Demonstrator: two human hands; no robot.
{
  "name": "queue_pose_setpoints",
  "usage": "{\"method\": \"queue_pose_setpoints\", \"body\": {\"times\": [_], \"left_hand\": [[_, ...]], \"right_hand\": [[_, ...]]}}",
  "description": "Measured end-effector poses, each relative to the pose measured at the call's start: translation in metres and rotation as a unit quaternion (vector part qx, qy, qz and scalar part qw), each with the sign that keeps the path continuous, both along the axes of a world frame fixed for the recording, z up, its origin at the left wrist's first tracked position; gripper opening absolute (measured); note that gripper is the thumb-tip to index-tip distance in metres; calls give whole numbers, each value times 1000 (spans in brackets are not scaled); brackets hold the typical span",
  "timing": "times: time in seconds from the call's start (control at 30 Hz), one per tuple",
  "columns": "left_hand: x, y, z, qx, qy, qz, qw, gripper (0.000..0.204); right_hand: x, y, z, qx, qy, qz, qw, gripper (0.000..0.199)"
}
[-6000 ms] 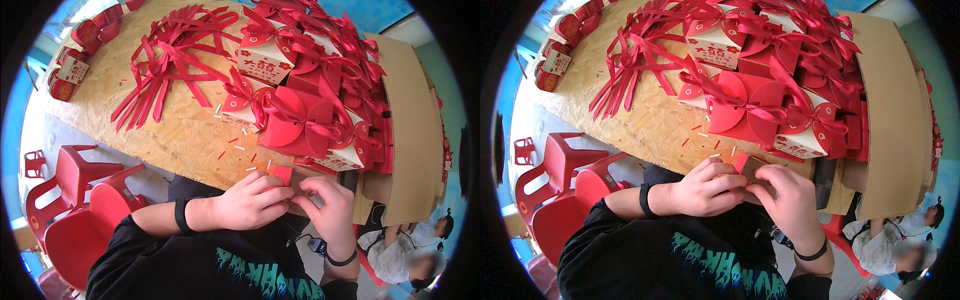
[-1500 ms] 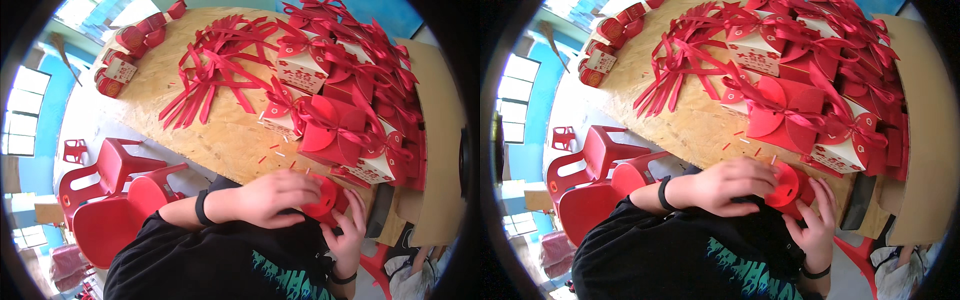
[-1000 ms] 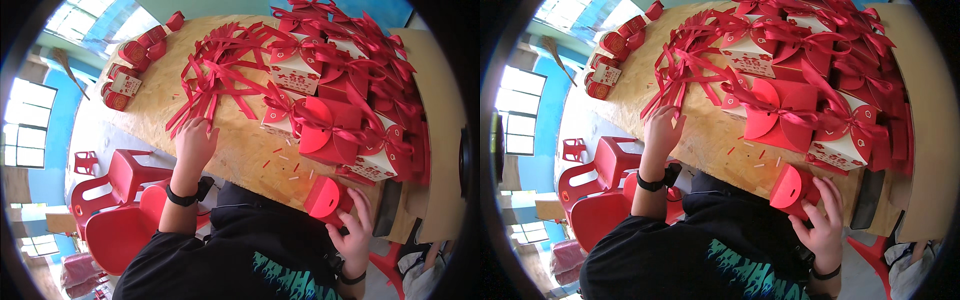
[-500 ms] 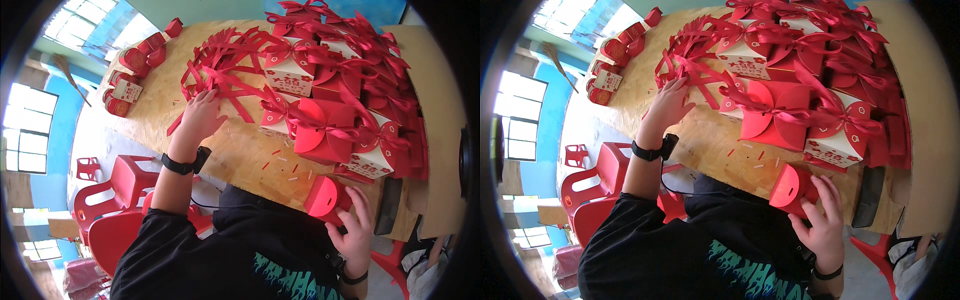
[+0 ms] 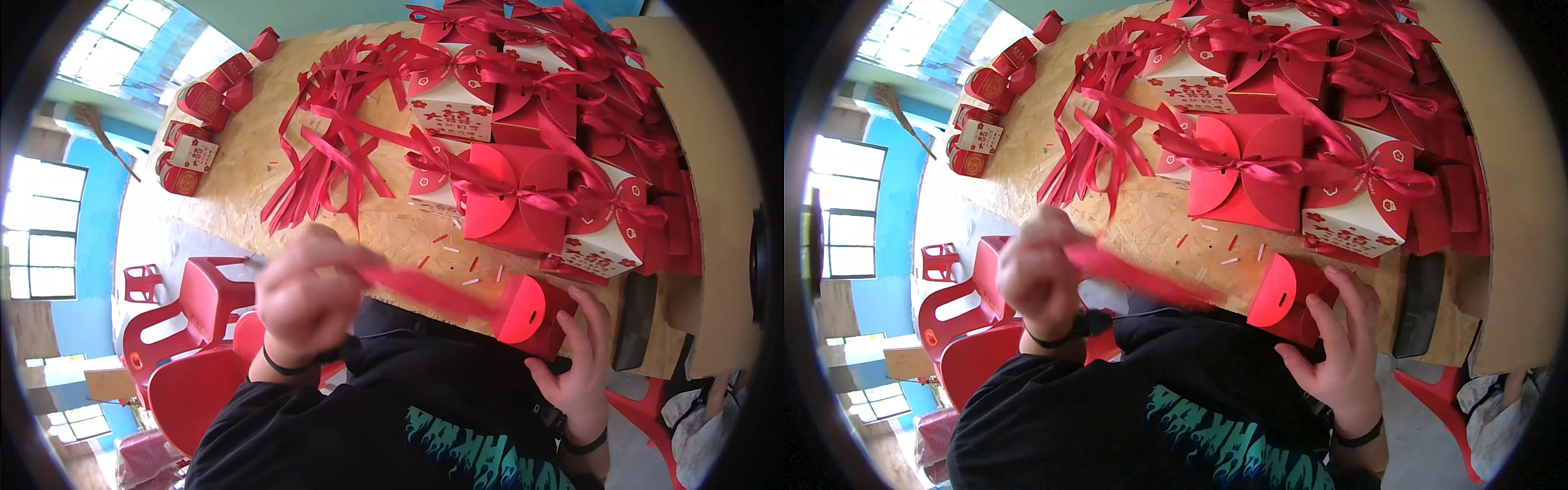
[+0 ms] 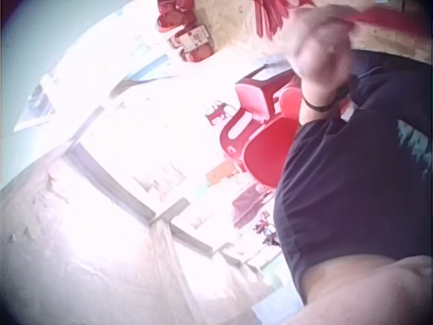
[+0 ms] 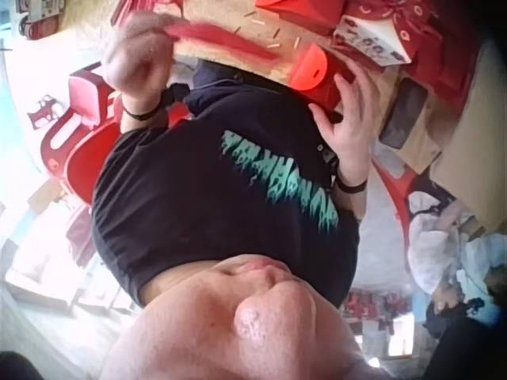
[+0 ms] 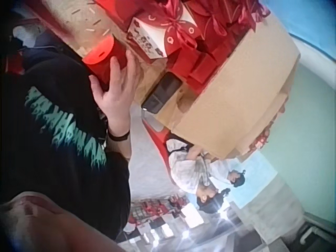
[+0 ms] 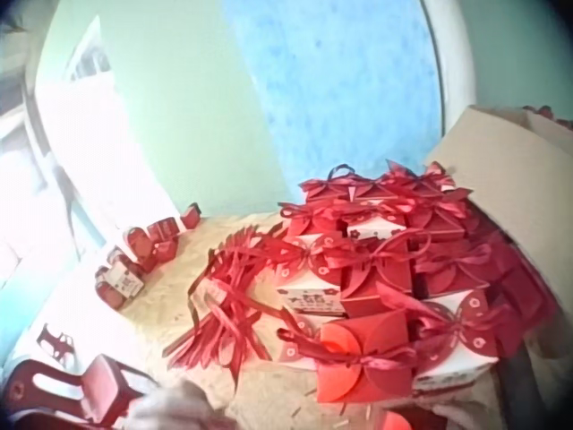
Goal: The recorder assembles small red and white gift boxes and ties ribbon bows on them.
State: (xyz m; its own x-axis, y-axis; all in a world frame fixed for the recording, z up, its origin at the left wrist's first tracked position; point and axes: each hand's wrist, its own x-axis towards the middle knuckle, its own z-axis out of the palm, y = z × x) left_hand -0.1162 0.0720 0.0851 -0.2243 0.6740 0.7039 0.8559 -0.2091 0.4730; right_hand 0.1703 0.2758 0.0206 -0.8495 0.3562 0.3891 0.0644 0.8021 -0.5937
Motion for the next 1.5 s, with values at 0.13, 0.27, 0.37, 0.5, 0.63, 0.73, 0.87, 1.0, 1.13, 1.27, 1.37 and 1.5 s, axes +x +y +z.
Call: {"method": "queue_pose_setpoints", "body": {"times": [0.13,0.27,0.37,0.5,0.63,0.73,0.87,1.0,1.13,1.27,1.37,1.5], "left_hand": [[29,28,0,-8,1,-282,959,6],[63,53,-23,-50,3,-358,932,24],[70,57,-29,-63,-33,-377,923,25],[76,61,-38,-130,-74,-331,932,31],[72,63,-42,-137,-32,-270,953,32],[70,62,-41,-150,-32,-250,956,33],[71,67,-43,-172,-6,-228,958,39],[82,79,-39,-181,17,-184,966,44],[87,90,-42,-185,38,-156,970,49],[92,100,-42,-190,17,-154,970,50],[92,103,-46,-192,42,-167,966,50],[95,102,-34,-232,34,-167,958,50]], "right_hand": [[-4,-5,31,27,-62,47,997,60],[-6,-11,44,-72,-14,132,989,56],[1,-4,36,-71,43,120,989,46],[16,-3,32,-167,105,96,976,28],[19,-13,32,-453,252,80,851,20],[43,18,29,-497,210,141,830,29],[43,3,51,-438,65,-80,893,31],[36,28,56,-333,-159,-129,920,27],[41,32,34,-369,-213,-69,902,31],[41,36,28,-436,-222,-61,870,31],[42,34,20,-485,-157,-44,859,26],[37,32,27,-464,-116,-48,877,20]]}}
